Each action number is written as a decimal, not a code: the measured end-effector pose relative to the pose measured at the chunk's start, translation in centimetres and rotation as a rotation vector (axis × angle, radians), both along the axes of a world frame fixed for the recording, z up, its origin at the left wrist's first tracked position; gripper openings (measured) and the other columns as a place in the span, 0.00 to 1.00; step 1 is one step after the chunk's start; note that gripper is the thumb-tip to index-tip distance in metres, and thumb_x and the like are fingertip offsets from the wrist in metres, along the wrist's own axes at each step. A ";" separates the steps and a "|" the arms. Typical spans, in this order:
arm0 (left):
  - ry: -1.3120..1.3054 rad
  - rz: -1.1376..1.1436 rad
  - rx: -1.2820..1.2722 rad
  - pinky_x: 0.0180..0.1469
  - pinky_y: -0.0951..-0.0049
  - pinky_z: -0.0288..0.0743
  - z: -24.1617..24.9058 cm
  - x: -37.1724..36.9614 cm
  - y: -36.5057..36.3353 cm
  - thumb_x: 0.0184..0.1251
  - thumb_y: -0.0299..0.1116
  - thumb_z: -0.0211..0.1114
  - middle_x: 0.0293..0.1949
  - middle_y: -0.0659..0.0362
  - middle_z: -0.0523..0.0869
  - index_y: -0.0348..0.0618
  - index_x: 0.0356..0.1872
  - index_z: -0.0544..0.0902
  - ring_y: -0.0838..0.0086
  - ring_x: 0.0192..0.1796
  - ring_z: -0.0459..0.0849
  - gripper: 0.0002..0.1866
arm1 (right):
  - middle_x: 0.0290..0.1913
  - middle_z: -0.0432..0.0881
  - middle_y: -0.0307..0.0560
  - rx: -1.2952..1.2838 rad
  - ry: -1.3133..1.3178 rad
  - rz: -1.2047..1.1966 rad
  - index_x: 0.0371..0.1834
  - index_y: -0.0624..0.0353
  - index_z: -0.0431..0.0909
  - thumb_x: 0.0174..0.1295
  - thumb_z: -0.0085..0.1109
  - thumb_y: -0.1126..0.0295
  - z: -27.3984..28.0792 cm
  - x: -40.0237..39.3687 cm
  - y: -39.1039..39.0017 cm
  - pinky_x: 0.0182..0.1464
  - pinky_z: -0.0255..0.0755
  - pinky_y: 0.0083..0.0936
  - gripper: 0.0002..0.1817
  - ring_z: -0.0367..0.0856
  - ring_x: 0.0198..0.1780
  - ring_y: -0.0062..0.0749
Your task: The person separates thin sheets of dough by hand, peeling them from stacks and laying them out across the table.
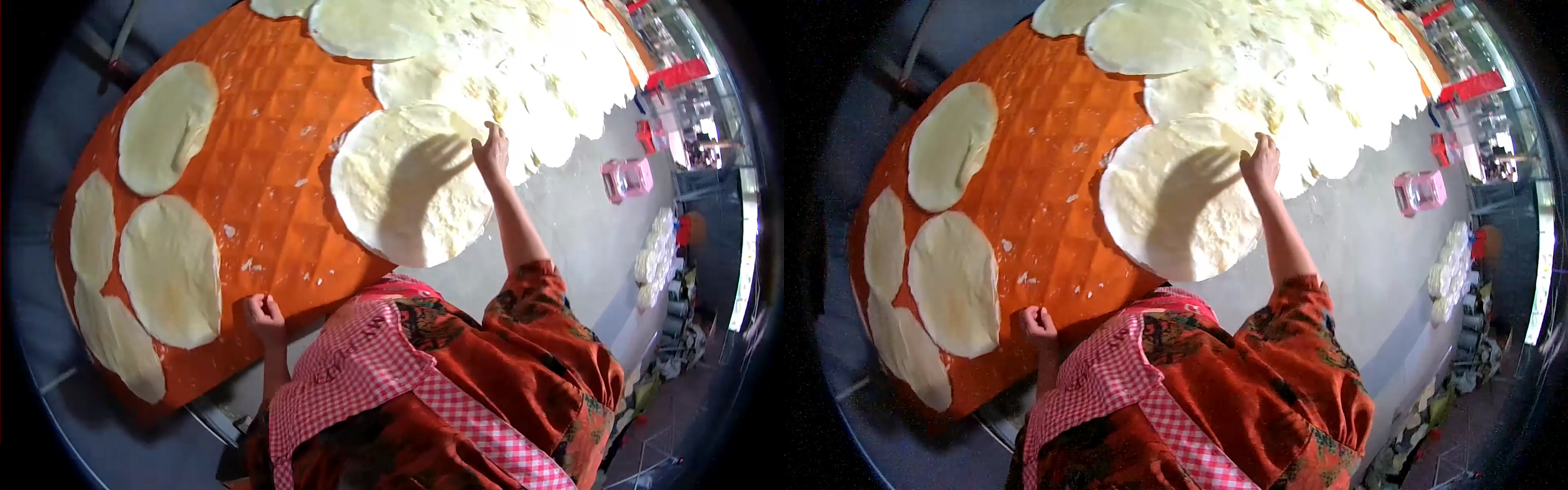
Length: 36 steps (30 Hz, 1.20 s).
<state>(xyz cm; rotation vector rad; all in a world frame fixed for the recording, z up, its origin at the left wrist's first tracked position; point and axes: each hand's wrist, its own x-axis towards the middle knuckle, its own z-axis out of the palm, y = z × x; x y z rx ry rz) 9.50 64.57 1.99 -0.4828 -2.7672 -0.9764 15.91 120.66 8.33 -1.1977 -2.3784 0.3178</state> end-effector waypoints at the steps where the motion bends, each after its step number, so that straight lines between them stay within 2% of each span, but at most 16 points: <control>1: -0.015 0.015 -0.028 0.38 0.62 0.70 -0.1 0.1 0.0 0.59 0.28 0.59 0.31 0.51 0.73 0.38 0.35 0.73 0.55 0.35 0.73 0.06 | 0.54 0.75 0.52 -0.142 -0.119 -0.023 0.55 0.57 0.70 0.48 0.64 0.66 -1.3 0.3 2.7 0.56 0.68 0.40 0.27 0.73 0.56 0.50; 3: -0.010 0.036 -0.086 0.38 0.61 0.70 -0.3 0.1 0.2 0.59 0.29 0.58 0.34 0.50 0.73 0.39 0.35 0.72 0.55 0.35 0.73 0.06 | 0.44 0.81 0.54 -0.203 -0.160 0.004 0.50 0.59 0.74 0.43 0.65 0.64 -3.7 0.3 5.8 0.46 0.74 0.33 0.27 0.81 0.44 0.45; 8: -0.021 0.081 -0.203 0.38 0.59 0.72 1.0 -0.1 0.7 0.59 0.31 0.59 0.35 0.49 0.75 0.40 0.35 0.74 0.53 0.38 0.76 0.07 | 0.22 0.79 0.52 -0.412 -0.337 0.162 0.28 0.61 0.78 0.42 0.59 0.70 -2.1 -0.2 7.7 0.33 0.72 0.36 0.09 0.79 0.28 0.46; 12: -0.082 0.093 -0.281 0.38 0.58 0.72 0.5 -0.2 0.6 0.60 0.33 0.58 0.35 0.48 0.76 0.40 0.36 0.74 0.51 0.39 0.76 0.08 | 0.39 0.82 0.51 -0.232 -0.223 0.513 0.36 0.58 0.80 0.48 0.59 0.74 5.0 -4.1 6.5 0.39 0.71 0.35 0.10 0.79 0.40 0.44; 16: 0.049 0.016 -0.224 0.39 0.55 0.70 -1.2 -0.3 -0.7 0.61 0.34 0.57 0.35 0.46 0.76 0.38 0.37 0.74 0.49 0.39 0.75 0.09 | 0.52 0.75 0.51 0.438 -0.417 0.385 0.53 0.52 0.73 0.46 0.63 0.73 7.9 -12.6 0.5 0.54 0.63 0.51 0.26 0.68 0.59 0.46; 18: 0.121 0.006 -0.234 0.40 0.55 0.70 -0.7 -0.7 -0.8 0.62 0.34 0.57 0.35 0.45 0.75 0.38 0.37 0.74 0.49 0.39 0.75 0.10 | 0.54 0.75 0.55 0.098 -0.032 0.733 0.57 0.55 0.70 0.48 0.62 0.75 7.0 -18.2 -3.6 0.55 0.67 0.41 0.28 0.72 0.55 0.48; 19: 0.104 0.006 -0.234 0.40 0.55 0.70 -0.4 -0.7 -0.8 0.62 0.35 0.57 0.35 0.45 0.75 0.38 0.36 0.74 0.49 0.39 0.75 0.10 | 0.50 0.78 0.57 -0.047 0.187 0.827 0.56 0.56 0.71 0.50 0.63 0.74 1.0 -21.3 -4.7 0.50 0.71 0.36 0.26 0.78 0.48 0.47; 20: 0.085 0.004 -0.234 0.40 0.54 0.70 -0.1 -0.5 -0.8 0.62 0.35 0.58 0.35 0.45 0.75 0.38 0.36 0.74 0.49 0.38 0.75 0.10 | 0.42 0.81 0.57 -0.582 0.172 0.769 0.51 0.58 0.76 0.51 0.63 0.74 2.4 -23.5 -11.3 0.44 0.74 0.34 0.20 0.82 0.40 0.43; 21: 0.071 0.010 -0.202 0.40 0.55 0.70 -0.2 -0.2 -0.7 0.62 0.35 0.58 0.35 0.45 0.76 0.38 0.36 0.75 0.50 0.39 0.75 0.10 | 0.36 0.83 0.53 -0.482 0.142 0.941 0.44 0.64 0.79 0.53 0.64 0.72 0.6 -26.5 -15.2 0.38 0.77 0.32 0.15 0.83 0.36 0.38; 22: 0.059 0.013 -0.173 0.41 0.55 0.71 -0.4 0.0 -0.8 0.62 0.35 0.58 0.35 0.46 0.76 0.38 0.37 0.75 0.50 0.39 0.75 0.10 | 0.35 0.83 0.48 -1.337 0.278 0.773 0.42 0.67 0.80 0.55 0.62 0.73 0.2 -28.7 -20.5 0.34 0.78 0.30 0.13 0.83 0.37 0.35; 24: -0.087 -0.038 -0.138 0.42 0.57 0.71 -0.2 -0.4 -1.5 0.62 0.35 0.59 0.35 0.47 0.77 0.38 0.38 0.76 0.52 0.40 0.76 0.10 | 0.38 0.82 0.48 -1.414 0.213 0.704 0.41 0.68 0.78 0.59 0.61 0.68 -4.8 -35.2 -28.2 0.38 0.79 0.28 0.14 0.83 0.37 0.34; 25: -0.224 -0.088 -0.129 0.42 0.58 0.72 0.4 -0.6 -2.1 0.62 0.34 0.60 0.36 0.49 0.78 0.38 0.39 0.76 0.54 0.40 0.77 0.10 | 0.41 0.81 0.50 -1.729 0.279 0.631 0.45 0.66 0.76 0.55 0.65 0.66 -5.0 -37.2 -31.1 0.39 0.78 0.31 0.18 0.82 0.38 0.37; 28: -0.414 -0.268 0.223 0.42 0.64 0.74 -0.3 -2.0 -4.7 0.61 0.35 0.62 0.35 0.52 0.80 0.40 0.42 0.77 0.61 0.39 0.80 0.11 | 0.29 0.78 0.46 -1.861 0.494 0.121 0.34 0.64 0.75 0.52 0.69 0.65 -5.4 -43.3 -39.3 0.26 0.68 0.28 0.15 0.75 0.27 0.32; 32: -0.609 -0.282 0.839 0.40 0.72 0.74 -0.9 -1.6 -9.5 0.61 0.33 0.63 0.34 0.55 0.82 0.41 0.42 0.78 0.71 0.36 0.81 0.10 | 0.44 0.79 0.52 -1.760 0.877 -0.182 0.46 0.65 0.75 0.49 0.69 0.68 -4.3 -47.1 -44.1 0.42 0.74 0.37 0.22 0.79 0.41 0.42; 34: -0.662 -0.223 0.627 0.40 0.74 0.75 3.3 -3.0 -13.1 0.63 0.32 0.61 0.33 0.56 0.82 0.40 0.41 0.78 0.73 0.36 0.81 0.09 | 0.42 0.79 0.54 -1.534 0.781 -0.137 0.54 0.63 0.70 0.52 0.65 0.70 -8.2 -51.7 -43.2 0.37 0.77 0.40 0.26 0.79 0.40 0.47; 36: -0.656 -0.126 0.603 0.40 0.75 0.75 5.8 -4.0 -17.3 0.64 0.30 0.60 0.34 0.57 0.82 0.39 0.42 0.77 0.74 0.36 0.81 0.09 | 0.40 0.79 0.52 -1.746 1.106 0.173 0.50 0.62 0.71 0.52 0.63 0.73 -4.2 -54.3 -42.0 0.34 0.77 0.40 0.22 0.79 0.38 0.43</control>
